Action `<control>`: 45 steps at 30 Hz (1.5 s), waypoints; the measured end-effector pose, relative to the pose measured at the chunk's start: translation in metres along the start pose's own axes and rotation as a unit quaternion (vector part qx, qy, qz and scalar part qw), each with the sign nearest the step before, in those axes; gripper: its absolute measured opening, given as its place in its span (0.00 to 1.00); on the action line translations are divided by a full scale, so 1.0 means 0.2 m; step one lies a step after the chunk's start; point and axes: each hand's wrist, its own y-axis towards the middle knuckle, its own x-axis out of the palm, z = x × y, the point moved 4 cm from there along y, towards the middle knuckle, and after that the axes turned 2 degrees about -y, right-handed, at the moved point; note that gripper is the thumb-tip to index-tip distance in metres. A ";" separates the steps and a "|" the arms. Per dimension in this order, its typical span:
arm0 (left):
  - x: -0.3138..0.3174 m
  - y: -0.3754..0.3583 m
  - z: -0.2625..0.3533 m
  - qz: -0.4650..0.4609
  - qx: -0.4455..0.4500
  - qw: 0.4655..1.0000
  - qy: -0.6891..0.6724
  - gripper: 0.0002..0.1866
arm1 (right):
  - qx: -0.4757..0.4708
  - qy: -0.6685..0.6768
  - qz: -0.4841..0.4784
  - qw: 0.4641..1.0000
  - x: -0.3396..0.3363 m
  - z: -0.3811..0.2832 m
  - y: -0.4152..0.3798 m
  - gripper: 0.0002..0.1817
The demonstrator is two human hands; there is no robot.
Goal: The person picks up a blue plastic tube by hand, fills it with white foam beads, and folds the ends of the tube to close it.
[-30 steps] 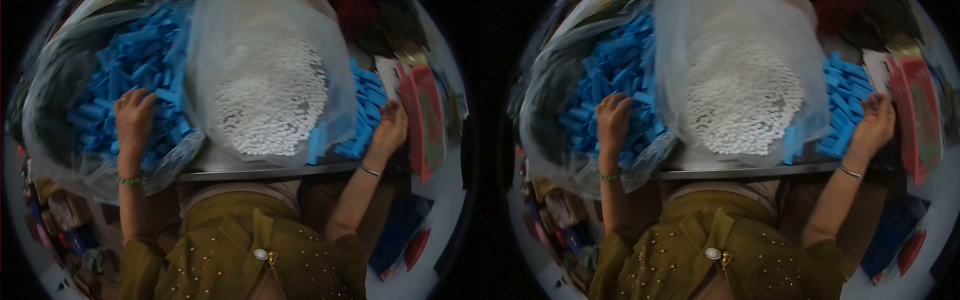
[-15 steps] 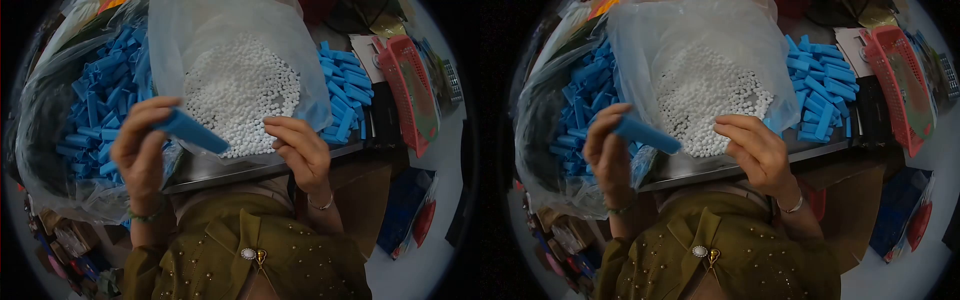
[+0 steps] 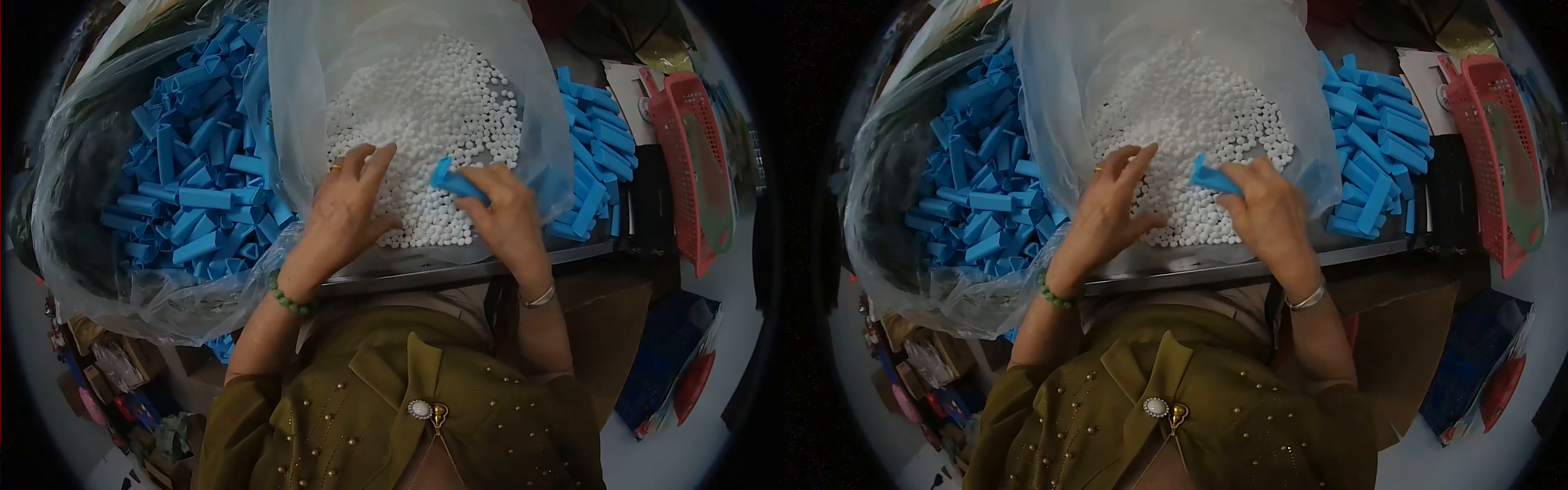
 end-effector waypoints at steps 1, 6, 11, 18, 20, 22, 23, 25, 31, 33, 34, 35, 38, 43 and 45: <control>0.04 -0.02 0.00 -0.029 -0.029 0.996 0.077 0.39 | 0.007 -0.241 0.025 0.970 -0.04 -0.02 0.01 0.13; 0.17 -0.02 -0.04 -0.031 -0.091 0.990 0.103 0.40 | -0.001 -0.484 0.034 0.874 0.03 0.04 0.01 0.10; 0.18 0.05 -0.14 0.035 -0.113 0.988 -0.095 0.25 | -0.015 -0.339 0.043 0.940 0.10 0.04 0.06 0.17; 0.08 0.06 -0.04 0.019 -0.165 0.912 -0.375 0.17 | 0.078 -0.078 0.045 0.993 0.10 0.01 0.04 0.16; 0.04 0.08 0.02 0.055 -0.044 0.964 -0.255 0.15 | 0.068 -0.070 0.052 0.994 0.11 0.00 0.04 0.15; 0.03 0.09 0.03 0.060 -0.036 0.970 -0.234 0.15 | 0.064 -0.064 0.059 0.994 0.12 0.00 0.04 0.15; 0.03 0.09 0.04 0.064 -0.027 0.975 -0.213 0.15 | 0.059 -0.058 0.067 0.994 0.12 0.00 0.04 0.15; 0.02 0.09 0.03 0.074 -0.025 0.974 -0.214 0.14 | 0.051 -0.054 0.069 0.995 0.12 0.00 0.04 0.15; 0.01 0.08 0.02 0.077 -0.027 0.961 -0.265 0.13 | 0.057 0.006 0.070 0.996 0.13 0.04 0.03 0.15; 0.02 0.08 0.01 0.081 -0.026 0.953 -0.292 0.13 | 0.068 0.036 0.064 0.995 0.14 0.06 0.03 0.15; 0.02 0.07 0.00 0.075 -0.023 0.954 -0.290 0.13 | 0.069 0.044 0.069 0.994 0.14 0.06 0.02 0.15; 0.02 0.07 0.00 0.070 -0.019 0.955 -0.288 0.13 | 0.070 0.051 0.074 0.993 0.14 0.06 0.02 0.15; 0.00 0.06 -0.01 0.072 -0.034 0.975 -0.210 0.13 | 0.034 -0.047 0.097 0.994 0.12 -0.03 0.01 0.15; 0.00 0.04 0.03 0.068 0.015 0.982 -0.175 0.16 | -0.014 -0.051 0.118 0.992 0.09 -0.09 0.01 0.14; 0.05 0.05 0.02 0.037 -0.005 0.962 -0.272 0.18 | -0.014 -0.093 0.107 0.990 0.10 -0.08 0.01 0.13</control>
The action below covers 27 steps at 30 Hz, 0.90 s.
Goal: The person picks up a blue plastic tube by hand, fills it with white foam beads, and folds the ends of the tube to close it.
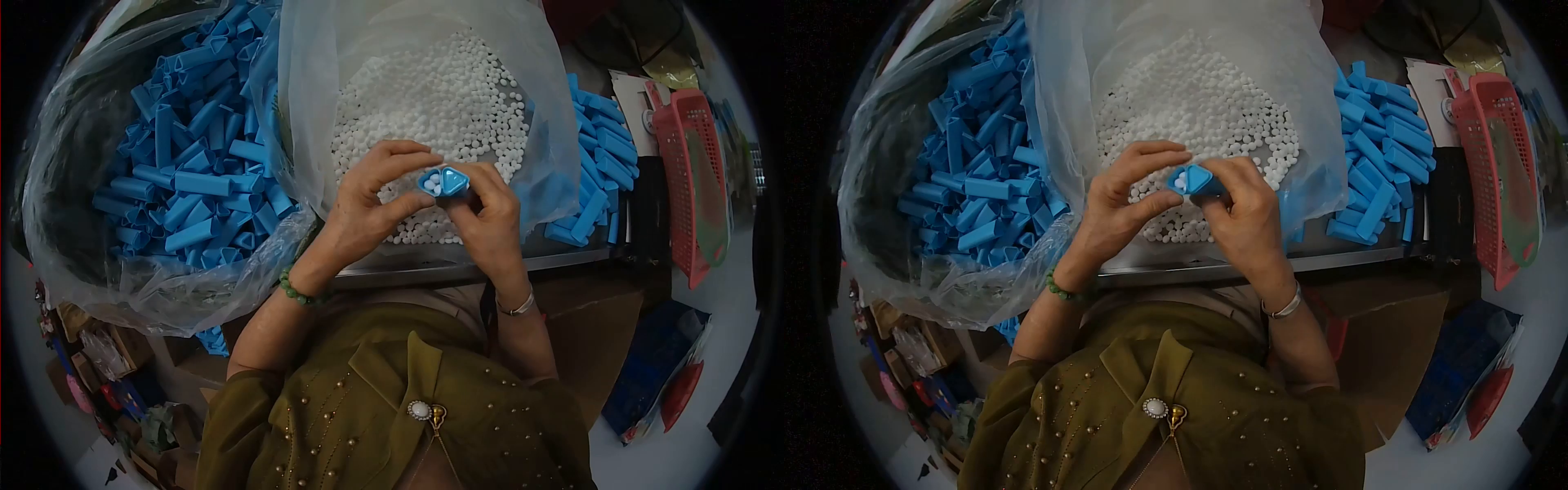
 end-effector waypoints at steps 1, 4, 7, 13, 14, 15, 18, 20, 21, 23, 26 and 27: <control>0.03 -0.01 -0.05 -0.016 -0.016 0.996 -0.085 0.18 | -0.003 0.037 -0.014 0.999 0.02 -0.01 -0.01 0.15; 0.07 -0.05 -0.05 -0.010 -0.074 0.967 -0.245 0.18 | 0.068 0.166 -0.080 0.981 0.02 -0.03 -0.03 0.16; 0.08 -0.08 -0.03 0.018 -0.096 0.941 -0.325 0.16 | 0.177 0.393 -0.154 0.889 0.04 0.02 -0.05 0.18; 0.08 -0.10 -0.01 -0.002 -0.049 0.972 -0.231 0.16 | 0.172 0.587 -0.165 0.774 0.10 -0.01 -0.05 0.24; 0.08 -0.10 0.01 -0.007 -0.035 0.978 -0.206 0.17 | 0.165 0.588 -0.162 0.775 0.10 -0.03 -0.05 0.24; 0.08 -0.10 0.02 -0.008 -0.035 0.978 -0.207 0.17 | 0.165 0.587 -0.161 0.776 0.10 -0.04 -0.05 0.24; 0.08 -0.09 0.06 0.004 -0.028 0.981 -0.190 0.17 | 0.179 0.561 -0.150 0.794 0.09 -0.06 -0.05 0.22; 0.08 -0.09 0.07 0.005 -0.006 0.993 -0.114 0.19 | 0.176 0.548 -0.136 0.806 0.09 -0.08 -0.05 0.18; 0.08 -0.09 0.07 0.005 -0.006 0.993 -0.114 0.19 | 0.176 0.548 -0.136 0.806 0.09 -0.09 -0.05 0.18; 0.09 -0.10 0.11 0.013 0.051 0.999 -0.012 0.21 | 0.168 0.513 -0.121 0.833 0.08 -0.11 -0.07 0.22; 0.08 -0.10 0.15 0.019 0.067 0.997 0.039 0.22 | 0.172 0.478 -0.123 0.852 0.06 -0.15 -0.07 0.23; 0.07 -0.10 0.19 0.021 0.077 0.995 0.066 0.23 | 0.167 0.489 -0.139 0.845 0.06 -0.18 -0.08 0.23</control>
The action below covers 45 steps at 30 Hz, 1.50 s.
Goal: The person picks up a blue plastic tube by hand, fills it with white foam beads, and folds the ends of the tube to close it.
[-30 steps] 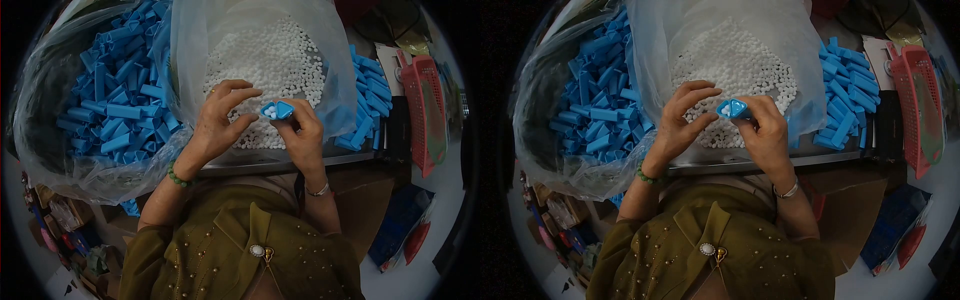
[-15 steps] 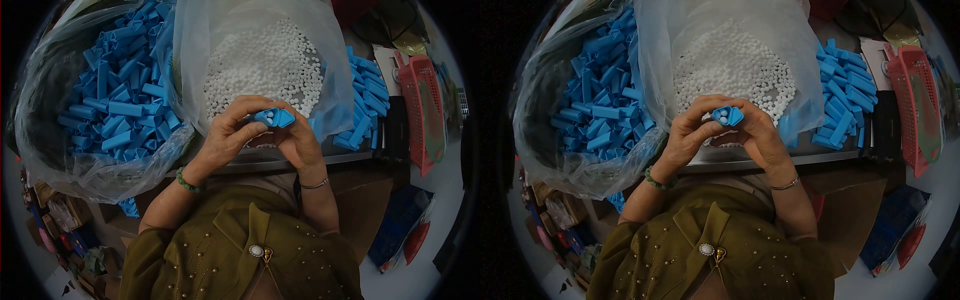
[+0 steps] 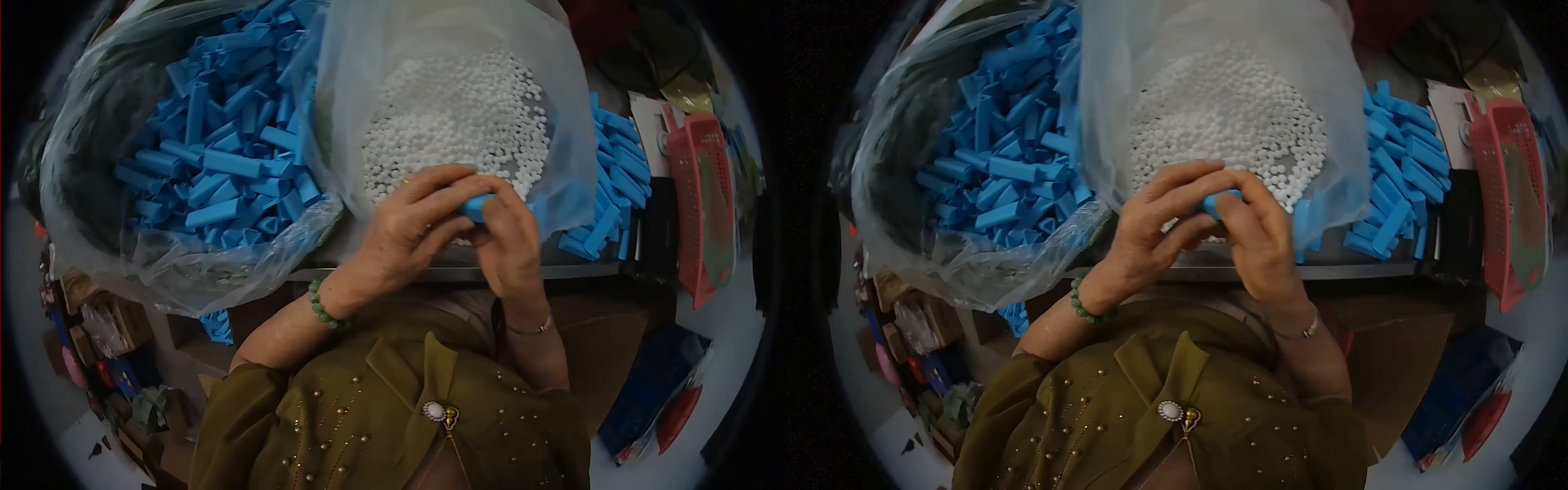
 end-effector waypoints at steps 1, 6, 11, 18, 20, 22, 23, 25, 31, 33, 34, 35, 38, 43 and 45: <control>-0.02 0.00 0.03 -0.014 0.014 1.000 -0.018 0.24 | -0.034 -0.034 0.010 0.999 0.01 -0.04 -0.02 0.21; -0.44 -0.03 0.12 0.075 0.068 0.968 0.230 0.24 | -0.319 -0.080 0.024 0.944 -0.27 -0.44 -0.20 0.34; -0.80 -0.17 -0.07 -0.047 -0.061 0.758 0.648 0.23 | -0.349 -0.311 0.399 0.789 -0.87 -0.72 -0.22 0.26; -0.80 -0.09 0.23 0.151 0.064 0.901 0.402 0.16 | -0.328 -0.391 0.217 0.832 -0.33 -0.52 -0.17 0.16; -0.67 -0.06 0.23 0.167 0.055 0.959 0.223 0.17 | -0.240 -0.405 0.084 0.878 -0.15 -0.34 -0.10 0.12; -0.47 -0.02 0.16 0.164 -0.004 0.983 -0.081 0.18 | -0.177 -0.380 0.034 0.907 -0.03 -0.15 -0.03 0.09; -0.34 -0.02 0.07 0.147 -0.050 0.967 -0.204 0.18 | -0.168 -0.344 0.037 0.923 0.00 -0.08 -0.01 0.08; -0.14 -0.06 -0.06 0.147 -0.142 0.920 -0.334 0.16 | -0.147 -0.272 0.087 0.947 0.02 0.00 0.00 0.08; 0.03 -0.07 -0.18 0.127 -0.181 0.899 -0.378 0.13 | -0.183 -0.281 0.153 0.930 -0.08 0.06 -0.03 0.16; 0.06 -0.07 -0.23 0.132 -0.133 0.936 -0.299 0.14 | -0.175 -0.250 0.202 0.931 -0.10 0.08 -0.03 0.15; 0.07 -0.07 -0.23 0.132 -0.085 0.964 -0.213 0.14 | -0.173 -0.249 0.202 0.931 -0.12 0.10 -0.03 0.15; 0.08 -0.09 -0.24 0.131 -0.087 0.965 -0.212 0.14 | -0.163 -0.262 0.200 0.930 -0.15 0.14 -0.01 0.14; 0.07 -0.08 -0.17 0.072 -0.003 0.991 0.109 0.16 | -0.145 -0.309 0.209 0.917 -0.18 0.14 0.01 0.12; -0.05 -0.06 -0.20 -0.044 -0.104 0.965 0.237 0.35 | -0.095 -0.734 0.099 0.666 -0.28 -0.11 0.03 0.12; -0.03 -0.08 -0.22 -0.073 -0.124 0.951 0.275 0.44 | -0.076 -0.776 0.060 0.624 -0.32 -0.06 0.04 0.10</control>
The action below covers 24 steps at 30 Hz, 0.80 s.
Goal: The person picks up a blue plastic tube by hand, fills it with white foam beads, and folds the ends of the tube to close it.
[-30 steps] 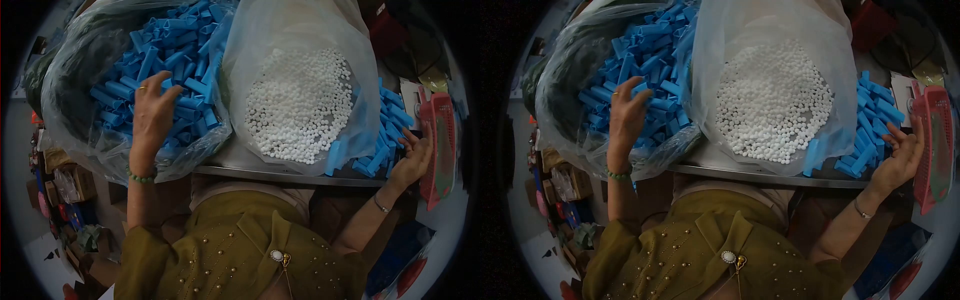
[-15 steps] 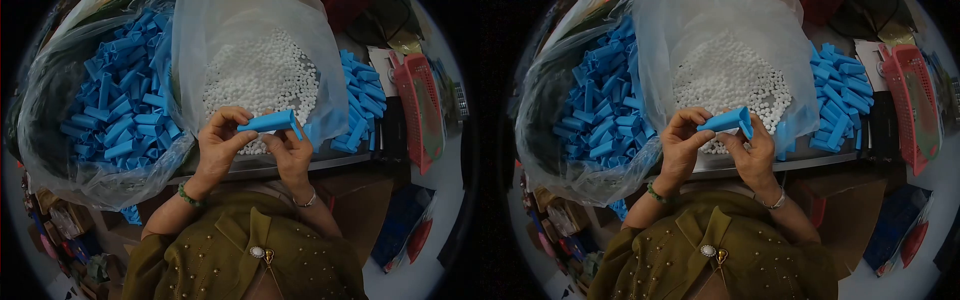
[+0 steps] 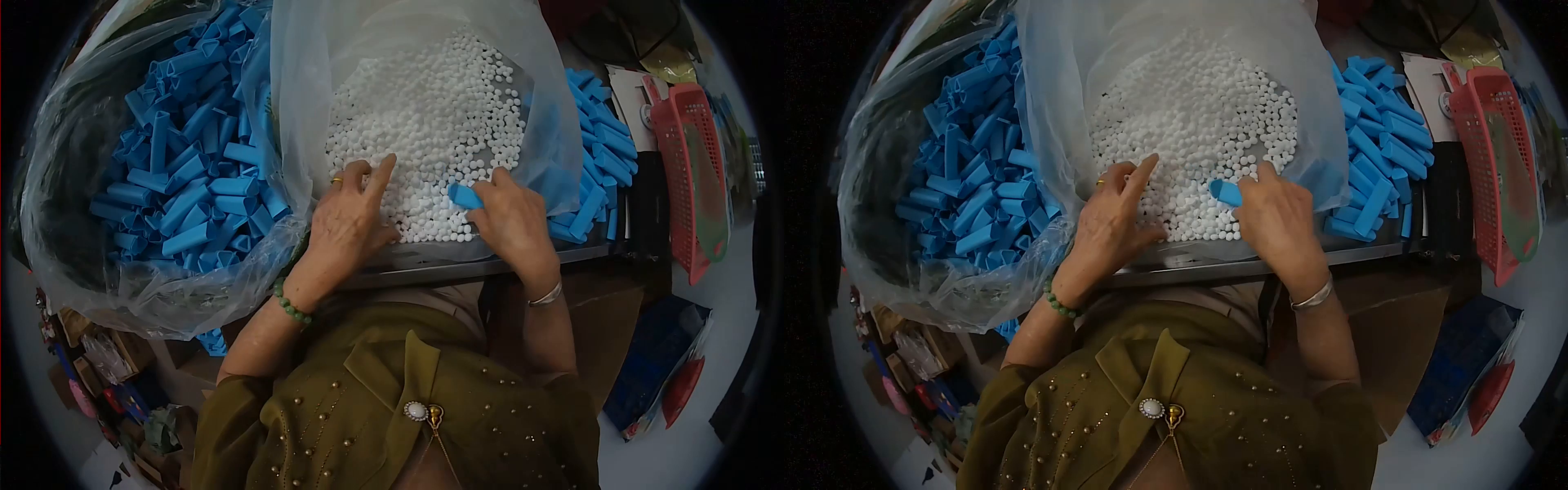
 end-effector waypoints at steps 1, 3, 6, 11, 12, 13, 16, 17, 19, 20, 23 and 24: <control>0.03 0.01 0.00 -0.027 -0.019 0.999 0.013 0.43 | -0.023 -0.057 -0.035 0.998 0.03 0.00 0.00 0.09; 0.07 0.04 0.00 -0.054 -0.038 0.997 0.025 0.42 | -0.025 -0.039 -0.038 0.998 0.07 -0.04 0.03 0.09; 0.11 0.11 -0.04 0.006 -0.031 1.000 0.001 0.37 | -0.016 0.002 -0.028 0.999 0.10 -0.11 0.09 0.09; 0.09 0.18 -0.11 0.024 -0.074 0.966 -0.248 0.17 | -0.010 0.096 0.030 0.995 0.09 -0.14 0.11 0.11; 0.07 0.18 -0.10 0.023 -0.075 0.966 -0.248 0.17 | 0.003 0.143 0.053 0.988 0.08 -0.13 0.11 0.12; 0.05 0.18 -0.08 0.022 -0.080 0.945 -0.316 0.15 | 0.017 0.188 0.077 0.979 0.07 -0.11 0.10 0.14; -0.02 0.18 -0.01 0.029 -0.034 0.937 -0.347 0.13 | 0.026 0.311 0.078 0.947 0.07 -0.08 0.08 0.12; -0.04 0.18 0.02 0.037 0.016 0.950 -0.308 0.14 | 0.026 0.311 0.078 0.947 0.07 -0.09 0.08 0.12; -0.07 0.19 0.07 0.057 0.076 0.961 -0.259 0.15 | 0.011 0.326 0.101 0.940 0.06 -0.11 0.07 0.11; -0.08 0.19 0.11 0.077 0.137 0.965 -0.209 0.16 | 0.012 0.327 0.101 0.940 0.06 -0.12 0.07 0.11; -0.11 0.19 0.17 0.094 0.175 0.968 -0.150 0.21 | -0.008 0.341 0.111 0.933 0.06 -0.13 0.07 0.11; -0.12 0.19 0.18 0.093 0.177 0.968 -0.149 0.21 | 0.008 0.354 0.106 0.929 0.07 -0.12 0.06 0.11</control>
